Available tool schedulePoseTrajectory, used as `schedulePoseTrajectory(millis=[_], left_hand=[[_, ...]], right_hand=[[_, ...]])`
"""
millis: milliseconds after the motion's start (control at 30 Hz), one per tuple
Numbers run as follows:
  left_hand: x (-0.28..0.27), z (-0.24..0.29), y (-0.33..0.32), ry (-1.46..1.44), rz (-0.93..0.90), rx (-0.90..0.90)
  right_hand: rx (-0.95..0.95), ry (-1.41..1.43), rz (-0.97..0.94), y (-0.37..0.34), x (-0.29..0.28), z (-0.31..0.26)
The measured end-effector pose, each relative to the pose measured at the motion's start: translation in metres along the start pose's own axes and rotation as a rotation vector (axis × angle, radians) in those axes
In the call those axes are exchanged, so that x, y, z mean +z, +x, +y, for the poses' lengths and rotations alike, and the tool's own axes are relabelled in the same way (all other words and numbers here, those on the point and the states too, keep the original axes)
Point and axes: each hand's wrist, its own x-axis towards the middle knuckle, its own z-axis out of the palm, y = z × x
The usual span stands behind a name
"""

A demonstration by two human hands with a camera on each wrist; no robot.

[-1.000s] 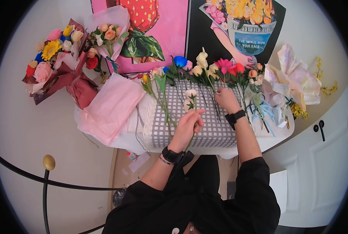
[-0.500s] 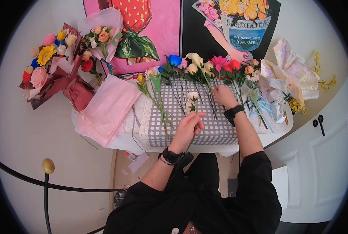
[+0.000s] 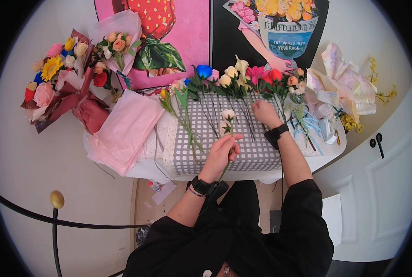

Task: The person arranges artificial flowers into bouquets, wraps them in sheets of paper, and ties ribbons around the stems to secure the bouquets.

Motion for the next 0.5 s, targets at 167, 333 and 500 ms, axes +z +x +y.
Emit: schedulePoseTrajectory(millis=[167,333,500], left_hand=[[-0.002,0.001,0.000,0.000,0.001,0.023],[-0.006,0.000,0.000,0.010,-0.013,0.034],[-0.001,0.008,-0.003,0.105,0.031,0.106]], right_hand=[[-0.074,-0.070,-0.045,-0.002,0.000,-0.007],[-0.057,-0.135,0.006,-0.018,-0.022,-0.032],[-0.164,0.267,-0.220,-0.077,-0.063,-0.093]])
